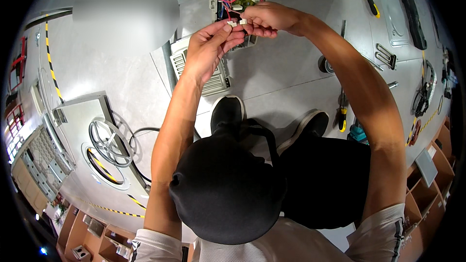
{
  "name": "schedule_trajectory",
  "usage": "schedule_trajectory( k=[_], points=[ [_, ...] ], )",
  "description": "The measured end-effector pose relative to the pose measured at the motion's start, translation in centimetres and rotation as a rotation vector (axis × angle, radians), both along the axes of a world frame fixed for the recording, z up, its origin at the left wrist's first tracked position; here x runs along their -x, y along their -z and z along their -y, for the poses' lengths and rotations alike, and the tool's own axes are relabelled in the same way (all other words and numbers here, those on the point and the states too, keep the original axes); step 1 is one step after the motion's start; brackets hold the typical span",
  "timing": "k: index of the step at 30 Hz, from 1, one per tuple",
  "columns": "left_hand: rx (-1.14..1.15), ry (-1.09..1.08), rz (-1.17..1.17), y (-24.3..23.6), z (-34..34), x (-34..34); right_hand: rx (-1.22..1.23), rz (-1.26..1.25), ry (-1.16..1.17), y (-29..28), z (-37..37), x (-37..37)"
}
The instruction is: The person disconnects and reconnects colored wire bundles with plastic connectors from a circuit board housing by hand.
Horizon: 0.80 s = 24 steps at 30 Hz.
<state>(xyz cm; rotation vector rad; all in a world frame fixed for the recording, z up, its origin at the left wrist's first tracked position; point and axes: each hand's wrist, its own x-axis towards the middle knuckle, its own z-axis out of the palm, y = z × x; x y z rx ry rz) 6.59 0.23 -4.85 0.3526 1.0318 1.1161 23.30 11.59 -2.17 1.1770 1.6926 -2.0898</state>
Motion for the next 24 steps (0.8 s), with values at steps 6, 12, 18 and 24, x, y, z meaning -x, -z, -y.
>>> schedule_trajectory(
  k=[6,12,18,24],
  points=[
    [0.015,-0.045,0.094,0.5,0.5,0.4,-0.022,0.045,0.023,0.3,0.3,0.0],
    [0.031,-0.059,0.087,0.7,0.6,0.6,0.032,0.064,0.012,1.4,0.3,-0.5],
    [0.019,-0.073,0.186,0.9,1.0,1.1,0.038,0.057,0.026,1.8,0.5,-0.7],
    [0.04,-0.106,0.234,1.3,1.4,1.3,-0.093,0.08,0.027,1.7,0.5,-0.7]
  ],
)
